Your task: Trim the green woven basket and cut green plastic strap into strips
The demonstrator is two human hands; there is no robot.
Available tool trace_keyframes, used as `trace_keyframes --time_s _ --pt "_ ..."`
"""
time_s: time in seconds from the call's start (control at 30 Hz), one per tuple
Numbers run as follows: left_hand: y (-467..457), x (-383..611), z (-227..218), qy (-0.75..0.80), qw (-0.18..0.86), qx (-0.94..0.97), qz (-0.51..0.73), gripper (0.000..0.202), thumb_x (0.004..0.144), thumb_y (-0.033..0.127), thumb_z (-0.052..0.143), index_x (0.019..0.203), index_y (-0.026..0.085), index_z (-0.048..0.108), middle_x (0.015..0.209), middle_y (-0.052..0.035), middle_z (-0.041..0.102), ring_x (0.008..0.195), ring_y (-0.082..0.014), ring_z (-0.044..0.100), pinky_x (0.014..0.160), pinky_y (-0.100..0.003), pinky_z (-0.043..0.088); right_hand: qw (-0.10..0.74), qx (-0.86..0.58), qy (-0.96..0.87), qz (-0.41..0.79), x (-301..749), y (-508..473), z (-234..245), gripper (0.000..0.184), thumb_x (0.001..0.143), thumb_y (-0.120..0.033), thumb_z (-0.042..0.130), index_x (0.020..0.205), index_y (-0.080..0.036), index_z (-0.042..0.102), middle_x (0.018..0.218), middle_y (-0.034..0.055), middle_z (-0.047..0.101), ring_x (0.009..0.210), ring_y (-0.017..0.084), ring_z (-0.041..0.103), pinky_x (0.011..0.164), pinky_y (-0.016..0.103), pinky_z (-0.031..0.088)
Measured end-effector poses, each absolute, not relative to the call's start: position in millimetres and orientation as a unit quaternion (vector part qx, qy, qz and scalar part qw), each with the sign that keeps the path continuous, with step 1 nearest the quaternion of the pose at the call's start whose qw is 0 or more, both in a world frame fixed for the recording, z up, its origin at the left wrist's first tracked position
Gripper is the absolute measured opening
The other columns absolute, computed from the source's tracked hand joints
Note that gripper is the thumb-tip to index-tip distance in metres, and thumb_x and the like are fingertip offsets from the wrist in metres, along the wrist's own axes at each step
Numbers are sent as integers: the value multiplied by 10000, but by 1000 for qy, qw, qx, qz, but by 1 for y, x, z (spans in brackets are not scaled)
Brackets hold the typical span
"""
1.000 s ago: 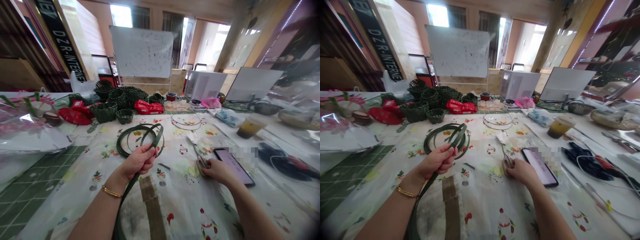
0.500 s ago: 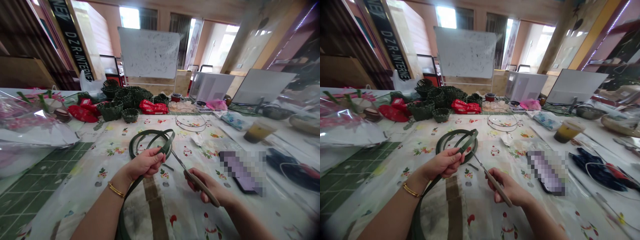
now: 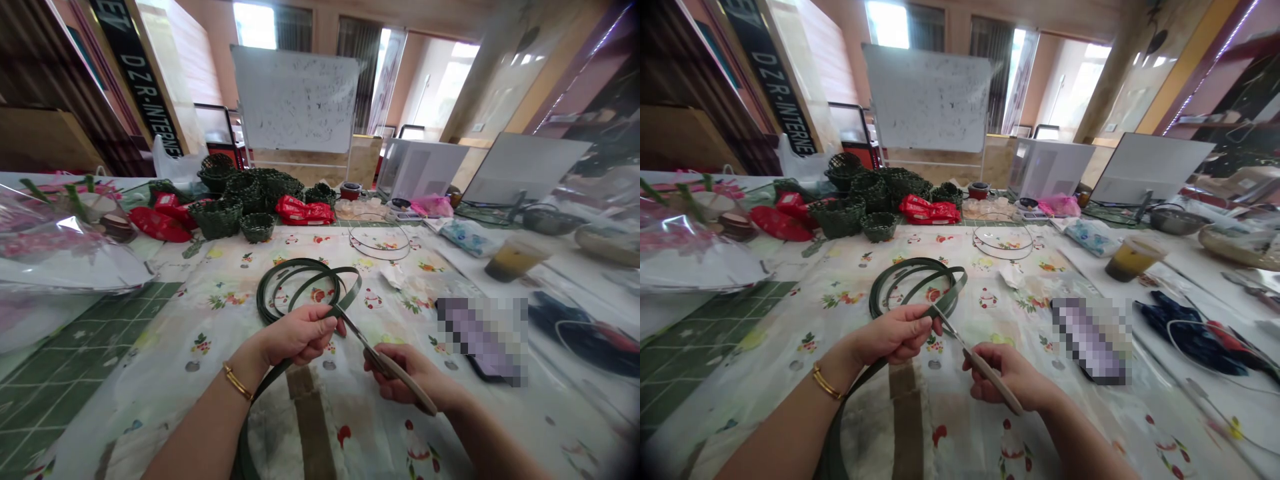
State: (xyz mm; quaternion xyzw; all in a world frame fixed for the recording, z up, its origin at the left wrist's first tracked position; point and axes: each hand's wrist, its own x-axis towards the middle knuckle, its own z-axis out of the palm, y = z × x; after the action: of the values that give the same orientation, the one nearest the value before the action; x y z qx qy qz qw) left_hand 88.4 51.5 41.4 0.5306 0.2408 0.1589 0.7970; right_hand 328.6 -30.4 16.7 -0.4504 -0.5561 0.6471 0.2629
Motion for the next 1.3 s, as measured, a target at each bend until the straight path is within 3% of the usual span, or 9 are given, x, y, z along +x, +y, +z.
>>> trace_keyframes --time_s 0.3,0.5,0.63,0.87,1.0,1.07,1.17,1.23,1.3 --pt "54 86 37 233 813 516 136 299 863 464 586 920 173 551 532 111 266 367 -21 156 297 -113 126 259 -493 -591 584 322 -34 13 147 604 -187 616 740 -160 567 582 -48 463 538 91 385 482 217 310" --pt "58 81 33 216 832 493 137 269 875 426 580 909 159 569 514 110 274 360 -16 142 285 -99 134 251 -517 -612 544 313 -33 17 144 613 -276 608 684 -169 542 563 -53 437 503 84 346 450 216 288" --pt "57 81 34 212 847 464 149 252 867 378 607 906 130 599 512 104 299 351 -11 156 279 -94 142 250 -549 -642 473 317 -27 10 160 641 -322 631 672 -175 576 598 -30 503 558 120 439 500 236 363" --pt "72 75 38 229 850 320 351 224 927 359 518 834 155 513 534 117 219 359 -15 82 281 -88 127 263 -700 -619 238 365 -4 -11 320 786 -502 592 882 -205 665 698 33 653 658 230 589 605 335 419" --pt "77 82 39 241 820 226 468 297 1010 310 306 785 167 438 534 114 150 338 -30 106 285 -107 117 272 -731 -612 133 380 0 -12 390 793 -513 566 928 -166 682 899 151 702 877 361 631 783 499 438" --pt "73 90 40 242 807 198 502 326 1019 297 258 772 170 427 523 113 147 325 -32 122 285 -117 119 287 -709 -635 108 373 -5 -10 389 832 -490 511 956 -168 691 1053 171 687 1064 369 584 935 528 385" --pt "68 100 42 240 791 178 533 326 1019 273 266 768 163 442 501 114 173 310 -35 137 281 -132 121 271 -574 -760 142 351 -19 -4 372 887 -442 478 1094 -198 669 1234 136 638 1215 306 516 1060 474 326" --pt "66 101 44 239 775 176 557 344 1021 256 253 755 160 449 488 112 199 304 -37 148 281 -140 127 201 -450 -849 191 335 -27 2 363 881 -407 548 1178 -214 628 1227 125 644 1192 297 541 1075 478 317" --pt "68 97 46 238 749 182 591 379 1025 247 215 736 162 446 477 107 216 302 -39 167 287 -143 136 140 -407 -875 221 323 -32 7 320 890 -346 566 1175 -211 619 1094 115 692 1069 284 610 1010 462 391"
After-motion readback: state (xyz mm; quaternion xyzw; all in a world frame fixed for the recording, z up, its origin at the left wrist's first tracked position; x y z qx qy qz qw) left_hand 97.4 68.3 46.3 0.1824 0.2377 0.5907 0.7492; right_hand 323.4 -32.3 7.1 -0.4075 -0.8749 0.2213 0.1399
